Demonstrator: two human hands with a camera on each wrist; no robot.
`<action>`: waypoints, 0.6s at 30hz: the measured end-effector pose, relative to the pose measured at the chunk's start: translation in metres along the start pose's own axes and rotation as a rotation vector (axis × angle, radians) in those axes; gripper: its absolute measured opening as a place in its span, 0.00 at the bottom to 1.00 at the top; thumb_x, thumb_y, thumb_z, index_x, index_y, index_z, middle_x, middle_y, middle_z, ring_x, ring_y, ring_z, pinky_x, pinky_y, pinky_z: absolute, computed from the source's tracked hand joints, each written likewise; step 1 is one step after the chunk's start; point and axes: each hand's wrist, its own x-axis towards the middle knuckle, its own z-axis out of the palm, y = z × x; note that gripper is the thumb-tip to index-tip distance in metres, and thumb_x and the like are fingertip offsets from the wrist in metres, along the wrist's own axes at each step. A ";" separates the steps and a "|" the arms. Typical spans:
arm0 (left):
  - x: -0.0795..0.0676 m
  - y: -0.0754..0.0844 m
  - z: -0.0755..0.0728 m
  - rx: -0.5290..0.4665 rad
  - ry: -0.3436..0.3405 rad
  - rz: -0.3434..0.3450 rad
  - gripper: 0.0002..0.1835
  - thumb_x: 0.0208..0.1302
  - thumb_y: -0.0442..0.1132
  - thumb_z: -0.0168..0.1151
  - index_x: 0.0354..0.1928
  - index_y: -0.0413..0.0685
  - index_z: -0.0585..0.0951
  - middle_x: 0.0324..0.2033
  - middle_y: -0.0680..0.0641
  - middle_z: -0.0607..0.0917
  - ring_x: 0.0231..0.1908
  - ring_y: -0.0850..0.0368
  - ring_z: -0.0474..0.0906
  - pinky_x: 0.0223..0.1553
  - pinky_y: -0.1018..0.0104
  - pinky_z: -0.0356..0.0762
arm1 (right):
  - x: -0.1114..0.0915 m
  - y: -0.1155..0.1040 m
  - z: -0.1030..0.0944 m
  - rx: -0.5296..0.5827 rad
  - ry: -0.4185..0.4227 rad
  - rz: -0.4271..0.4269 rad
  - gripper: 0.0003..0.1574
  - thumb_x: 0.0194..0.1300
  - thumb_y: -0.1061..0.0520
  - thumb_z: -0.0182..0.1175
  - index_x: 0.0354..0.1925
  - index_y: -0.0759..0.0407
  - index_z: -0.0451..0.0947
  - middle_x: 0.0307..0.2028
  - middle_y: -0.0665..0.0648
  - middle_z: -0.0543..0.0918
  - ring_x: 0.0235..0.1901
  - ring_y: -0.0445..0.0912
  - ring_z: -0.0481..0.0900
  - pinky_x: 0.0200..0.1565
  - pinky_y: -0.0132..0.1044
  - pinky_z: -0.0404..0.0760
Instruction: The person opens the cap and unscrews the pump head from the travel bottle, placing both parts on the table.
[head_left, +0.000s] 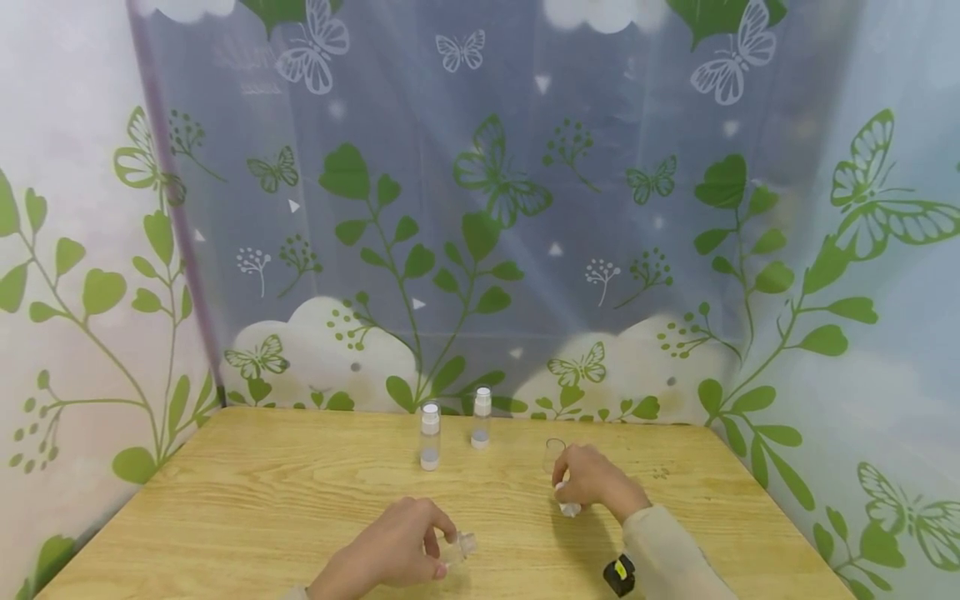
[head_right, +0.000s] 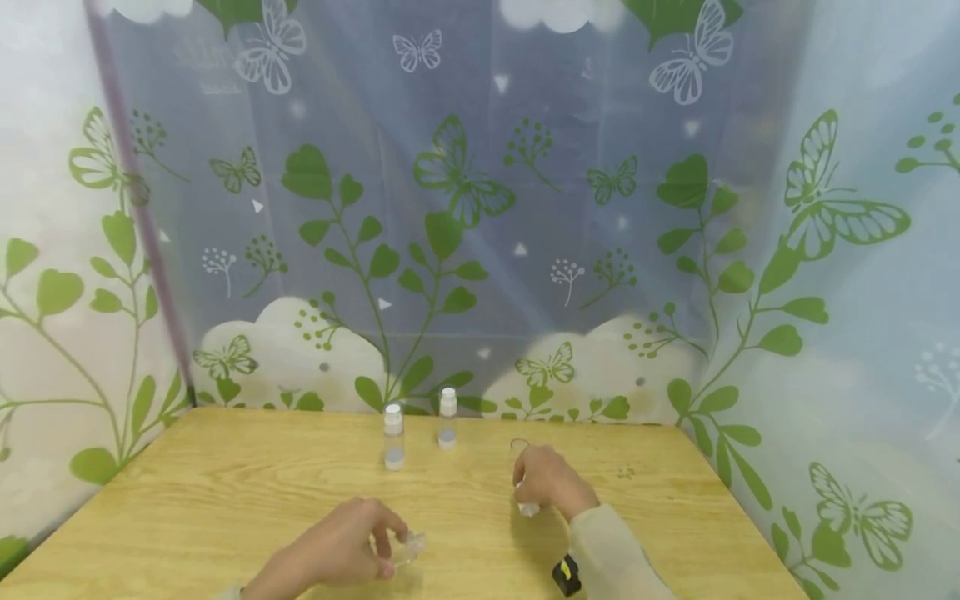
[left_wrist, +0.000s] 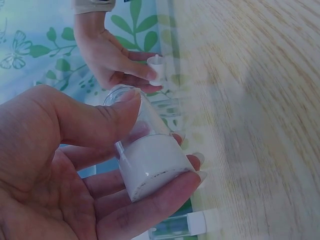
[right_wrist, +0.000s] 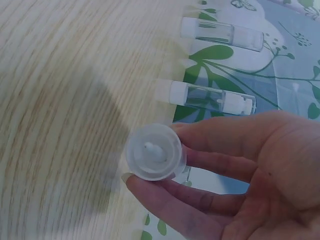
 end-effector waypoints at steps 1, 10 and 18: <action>0.000 0.000 0.000 0.001 0.001 0.000 0.17 0.43 0.33 0.73 0.41 0.44 0.85 0.27 0.51 0.86 0.27 0.68 0.78 0.31 0.67 0.81 | 0.000 0.000 0.001 -0.004 -0.005 0.005 0.06 0.55 0.66 0.64 0.34 0.63 0.83 0.40 0.63 0.82 0.18 0.46 0.78 0.20 0.38 0.79; 0.000 0.000 -0.001 0.008 -0.001 -0.010 0.17 0.43 0.33 0.73 0.40 0.45 0.85 0.26 0.52 0.86 0.27 0.67 0.78 0.30 0.67 0.81 | 0.002 -0.002 0.002 -0.035 -0.064 0.054 0.05 0.54 0.66 0.63 0.31 0.60 0.84 0.43 0.64 0.81 0.19 0.47 0.79 0.21 0.41 0.80; 0.000 0.000 -0.001 0.011 0.000 -0.010 0.17 0.43 0.34 0.74 0.40 0.45 0.85 0.25 0.53 0.86 0.27 0.66 0.78 0.31 0.65 0.82 | 0.002 -0.002 0.003 -0.016 -0.098 0.051 0.03 0.55 0.64 0.63 0.31 0.61 0.83 0.39 0.62 0.81 0.18 0.46 0.79 0.22 0.41 0.82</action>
